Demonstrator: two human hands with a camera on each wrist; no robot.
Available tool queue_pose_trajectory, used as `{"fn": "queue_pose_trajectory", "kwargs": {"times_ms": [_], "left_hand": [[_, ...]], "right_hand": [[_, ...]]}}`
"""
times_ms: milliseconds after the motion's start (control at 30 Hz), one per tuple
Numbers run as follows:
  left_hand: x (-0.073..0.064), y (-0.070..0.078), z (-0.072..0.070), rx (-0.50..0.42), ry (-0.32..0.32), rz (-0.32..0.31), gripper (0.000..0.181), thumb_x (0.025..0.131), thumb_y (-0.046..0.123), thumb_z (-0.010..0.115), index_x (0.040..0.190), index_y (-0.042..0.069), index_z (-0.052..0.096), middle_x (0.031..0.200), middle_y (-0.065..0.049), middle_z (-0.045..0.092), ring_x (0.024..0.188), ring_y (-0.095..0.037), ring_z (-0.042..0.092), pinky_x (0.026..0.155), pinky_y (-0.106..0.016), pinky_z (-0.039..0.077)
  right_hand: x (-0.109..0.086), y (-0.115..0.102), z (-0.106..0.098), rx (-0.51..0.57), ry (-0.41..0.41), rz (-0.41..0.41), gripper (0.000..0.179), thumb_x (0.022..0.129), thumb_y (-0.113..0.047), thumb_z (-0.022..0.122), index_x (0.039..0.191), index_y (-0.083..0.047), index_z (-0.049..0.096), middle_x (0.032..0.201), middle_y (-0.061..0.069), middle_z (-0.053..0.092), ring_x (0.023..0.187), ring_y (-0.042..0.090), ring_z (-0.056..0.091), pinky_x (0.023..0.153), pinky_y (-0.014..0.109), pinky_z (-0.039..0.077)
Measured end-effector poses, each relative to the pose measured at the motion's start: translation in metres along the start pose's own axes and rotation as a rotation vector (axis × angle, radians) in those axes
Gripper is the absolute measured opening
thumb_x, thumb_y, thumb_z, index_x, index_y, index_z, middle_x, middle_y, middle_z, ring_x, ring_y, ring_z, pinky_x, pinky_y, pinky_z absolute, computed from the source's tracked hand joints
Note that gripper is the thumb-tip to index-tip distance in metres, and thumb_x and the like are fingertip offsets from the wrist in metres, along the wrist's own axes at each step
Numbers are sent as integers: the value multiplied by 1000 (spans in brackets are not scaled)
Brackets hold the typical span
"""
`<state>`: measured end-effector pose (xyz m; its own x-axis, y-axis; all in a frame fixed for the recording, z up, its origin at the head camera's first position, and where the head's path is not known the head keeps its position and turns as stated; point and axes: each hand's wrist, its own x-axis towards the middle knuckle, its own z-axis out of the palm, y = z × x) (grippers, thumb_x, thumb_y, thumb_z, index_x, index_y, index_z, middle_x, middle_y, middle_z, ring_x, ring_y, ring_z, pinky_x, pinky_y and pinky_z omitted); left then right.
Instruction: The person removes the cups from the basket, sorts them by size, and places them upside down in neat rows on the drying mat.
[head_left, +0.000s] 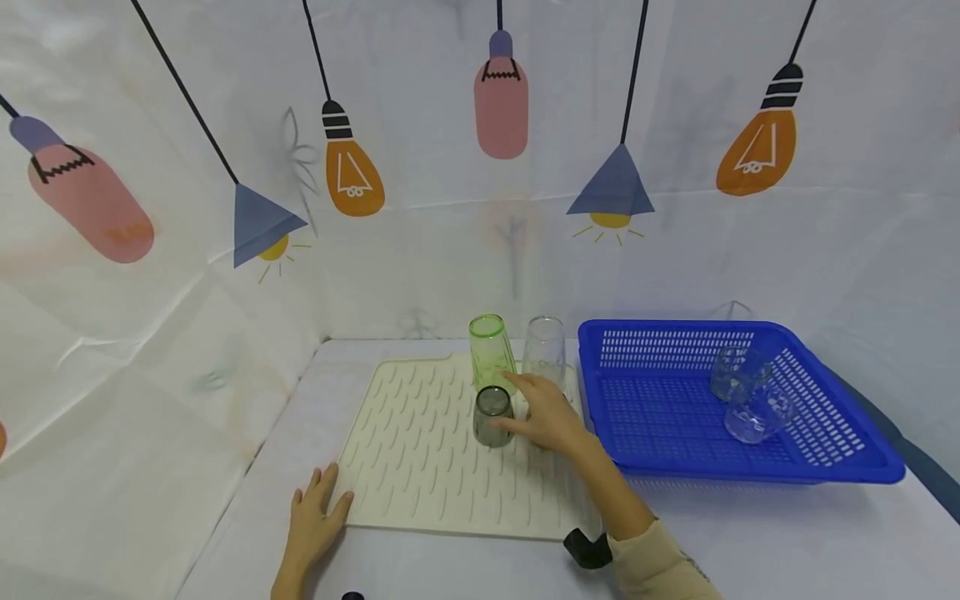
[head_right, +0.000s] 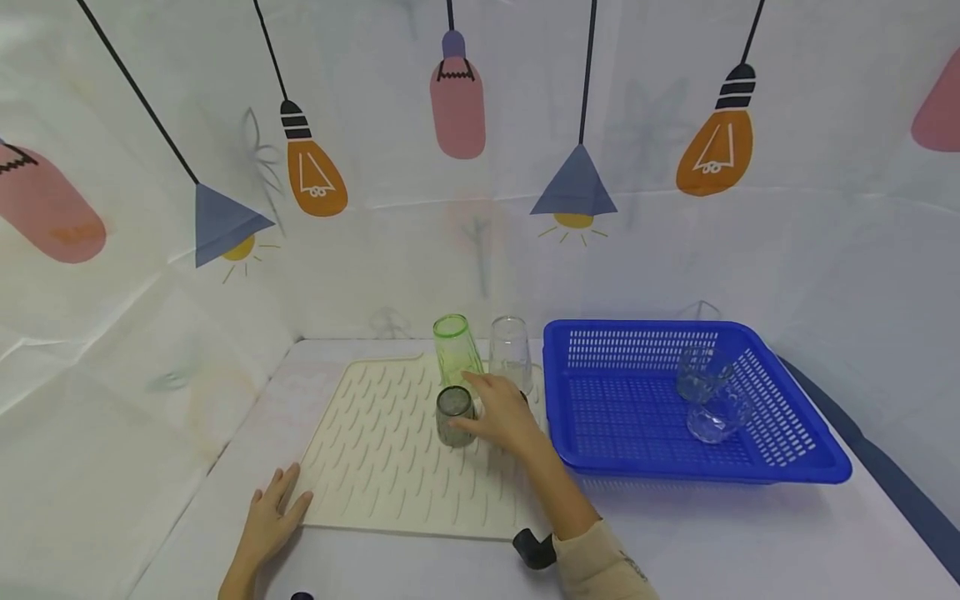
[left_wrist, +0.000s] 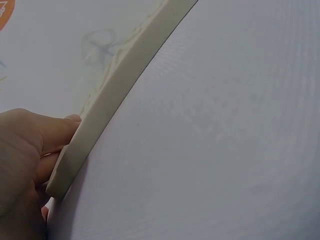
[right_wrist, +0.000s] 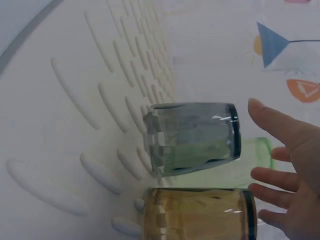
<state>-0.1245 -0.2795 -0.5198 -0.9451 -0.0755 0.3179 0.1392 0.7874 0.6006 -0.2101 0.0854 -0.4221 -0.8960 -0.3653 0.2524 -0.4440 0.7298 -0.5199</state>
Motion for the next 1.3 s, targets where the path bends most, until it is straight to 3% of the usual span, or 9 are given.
{"fn": "queue_pose_trajectory", "kwargs": {"times_ms": [167, 400, 533, 833, 1300], "left_hand": [[0, -1, 0, -1, 0, 7, 52, 83, 7, 64, 125, -19, 46, 128, -38, 45, 121, -58, 34, 99, -71, 15], [1, -1, -2, 3, -4, 12, 53, 83, 7, 64, 124, -20, 45, 128, -38, 44, 121, -59, 34, 99, -72, 15], [1, 1, -5, -6, -20, -9, 53, 83, 7, 63, 125, -20, 44, 130, -38, 43, 122, -58, 33, 100, -71, 13], [1, 1, -4, -26, -43, -8, 53, 83, 6, 63, 125, -21, 43, 130, -38, 42, 123, -59, 32, 99, -73, 13], [1, 0, -3, -23, -63, -18, 55, 85, 9, 63, 126, -20, 42, 131, -39, 39, 124, -58, 30, 101, -71, 10]], "right_hand": [[-17, -1, -19, 55, 15, 20, 72, 80, -40, 73, 139, -7, 46, 136, 16, 50, 126, 38, 44, 98, 56, 41], [-38, 10, -43, 114, 211, -89, 59, 79, -22, 76, 127, 4, 55, 122, 20, 60, 114, 37, 56, 91, 51, 48], [-50, 23, -54, 100, 296, -100, 54, 77, -15, 77, 123, 5, 57, 116, 20, 63, 108, 37, 59, 88, 52, 49], [-80, 60, -81, 79, 315, -4, 49, 81, -13, 74, 123, 4, 56, 107, 23, 66, 97, 39, 64, 80, 52, 52], [-116, 105, -114, -3, 317, 178, 50, 86, -19, 70, 126, 6, 52, 108, 29, 63, 95, 47, 60, 79, 58, 49]]}}
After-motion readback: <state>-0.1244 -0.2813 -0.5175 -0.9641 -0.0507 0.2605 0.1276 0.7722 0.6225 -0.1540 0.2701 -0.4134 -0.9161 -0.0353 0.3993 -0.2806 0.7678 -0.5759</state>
